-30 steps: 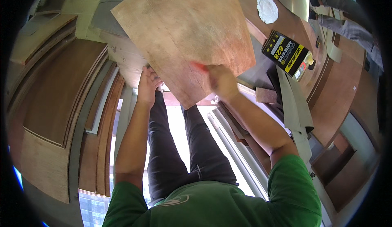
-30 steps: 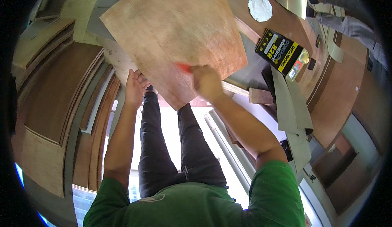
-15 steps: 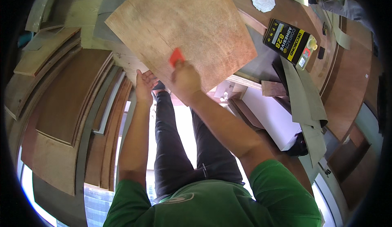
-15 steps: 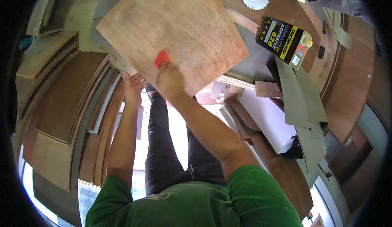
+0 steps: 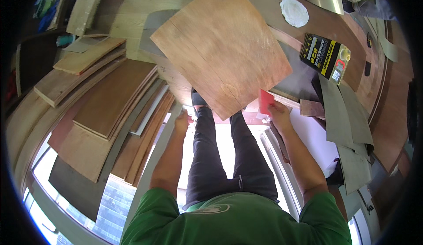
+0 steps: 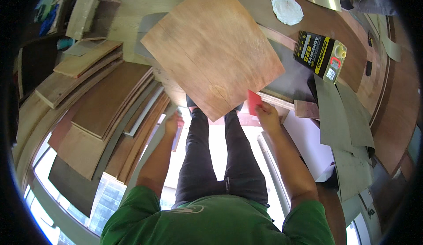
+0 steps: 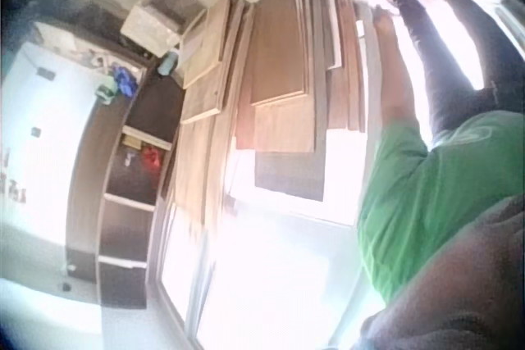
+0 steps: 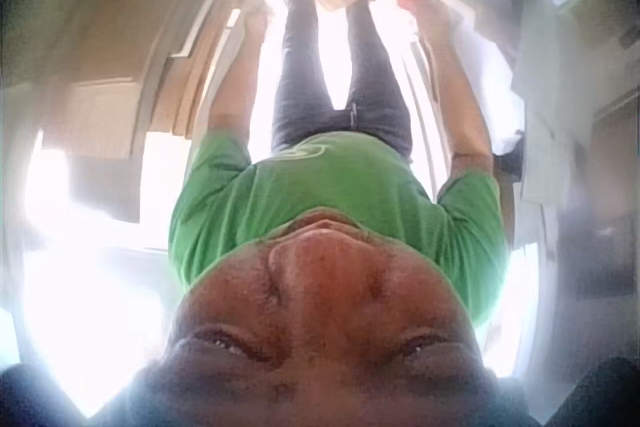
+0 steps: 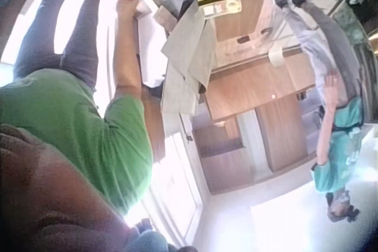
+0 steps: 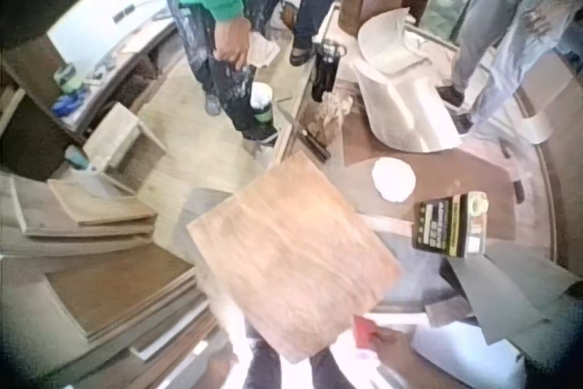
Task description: The person pours adhesive from a tin onto a wood panel and spreads it across the surface with a red spreader.
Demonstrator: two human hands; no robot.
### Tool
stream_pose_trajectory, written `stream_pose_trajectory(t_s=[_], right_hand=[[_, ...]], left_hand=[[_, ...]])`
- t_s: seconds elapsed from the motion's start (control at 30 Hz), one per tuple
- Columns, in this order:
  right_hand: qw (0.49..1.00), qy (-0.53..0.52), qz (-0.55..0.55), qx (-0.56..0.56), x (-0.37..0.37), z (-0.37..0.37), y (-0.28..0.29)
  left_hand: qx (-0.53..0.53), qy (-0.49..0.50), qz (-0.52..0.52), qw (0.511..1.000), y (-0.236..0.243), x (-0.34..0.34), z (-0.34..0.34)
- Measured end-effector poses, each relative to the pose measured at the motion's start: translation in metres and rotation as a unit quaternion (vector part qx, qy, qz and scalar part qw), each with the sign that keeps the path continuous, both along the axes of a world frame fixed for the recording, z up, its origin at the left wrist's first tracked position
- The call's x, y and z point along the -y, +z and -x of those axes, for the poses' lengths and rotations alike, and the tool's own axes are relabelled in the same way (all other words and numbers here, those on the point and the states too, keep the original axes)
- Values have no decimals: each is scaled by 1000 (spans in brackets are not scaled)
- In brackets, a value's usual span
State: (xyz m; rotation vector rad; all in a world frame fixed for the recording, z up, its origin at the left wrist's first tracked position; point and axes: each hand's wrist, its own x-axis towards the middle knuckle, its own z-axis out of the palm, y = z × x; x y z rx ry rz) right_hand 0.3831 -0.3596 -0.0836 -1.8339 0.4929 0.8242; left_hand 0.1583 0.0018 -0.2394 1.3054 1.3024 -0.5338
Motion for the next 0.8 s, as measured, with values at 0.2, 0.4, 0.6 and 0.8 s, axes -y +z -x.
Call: stream_pose_trajectory(t_s=[0.2, 0.4, 0.6, 0.8], right_hand=[[998, -6, 55, -29, 63, 27, 8], [996, 75, 44, -14, 61, 38, 17], [999, 45, -11, -26, 44, 7, 65], [997, -24, -56, -40, 39, -23, 106]], left_hand=[[25, -134, -33, 990, 66, 25, 61], [4, -200, -111, 974, 190, 13, 39], [-15, -184, -145, 972, 265, 2, 40], [72, -263, -234, 933, 290, -3, 75]])
